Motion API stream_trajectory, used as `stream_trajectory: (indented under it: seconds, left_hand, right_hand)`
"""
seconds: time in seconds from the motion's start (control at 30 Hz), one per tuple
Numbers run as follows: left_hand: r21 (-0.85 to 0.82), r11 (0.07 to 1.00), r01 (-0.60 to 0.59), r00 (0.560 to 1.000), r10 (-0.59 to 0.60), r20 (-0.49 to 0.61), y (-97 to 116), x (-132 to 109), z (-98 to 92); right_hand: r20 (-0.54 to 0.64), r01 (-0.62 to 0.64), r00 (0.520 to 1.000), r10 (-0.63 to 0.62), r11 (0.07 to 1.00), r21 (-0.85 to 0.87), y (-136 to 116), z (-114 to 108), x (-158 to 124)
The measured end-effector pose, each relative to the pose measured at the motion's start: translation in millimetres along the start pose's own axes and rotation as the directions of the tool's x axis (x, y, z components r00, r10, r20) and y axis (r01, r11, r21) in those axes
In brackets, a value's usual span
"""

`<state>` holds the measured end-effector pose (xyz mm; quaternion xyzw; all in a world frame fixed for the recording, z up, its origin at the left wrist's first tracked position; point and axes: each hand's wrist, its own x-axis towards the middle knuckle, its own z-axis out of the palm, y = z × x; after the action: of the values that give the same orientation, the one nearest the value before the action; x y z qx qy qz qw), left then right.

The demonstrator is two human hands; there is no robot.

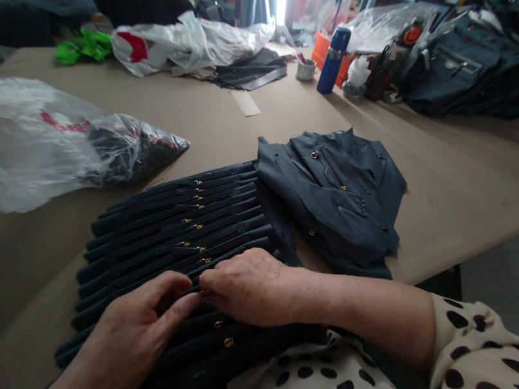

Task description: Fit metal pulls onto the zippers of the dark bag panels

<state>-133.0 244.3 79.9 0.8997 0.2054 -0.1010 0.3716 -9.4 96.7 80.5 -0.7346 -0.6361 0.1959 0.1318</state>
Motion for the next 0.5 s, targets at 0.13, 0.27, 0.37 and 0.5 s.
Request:
stream_trajectory:
  seconds: [0.13, 0.27, 0.37, 0.5]
  left_hand:
    - [-0.785, 0.589, 0.193, 0.969, -0.243, 0.056, 16, 2, -10.0]
    - [-0.95, 0.222, 0.22, 0.929, -0.343, 0.135, 35, 2, -10.0]
    - [-0.953, 0.169, 0.252, 0.91, -0.377, 0.174, 39, 0, -5.6]
    - [-0.966, 0.084, 0.244, 0.9, -0.39, 0.194, 37, -1, -3.9]
  right_hand:
    - [-0.235, 0.193, 0.955, -0.179, 0.98, 0.039, -18, -4, 8]
    - [-0.312, 0.198, 0.926, -0.213, 0.977, -0.078, -31, 5, 20]
    - [-0.305, 0.189, 0.929, -0.208, 0.978, -0.09, -33, 12, 25]
    - [-0.291, 0.176, 0.938, -0.19, 0.982, -0.072, -31, 14, 26]
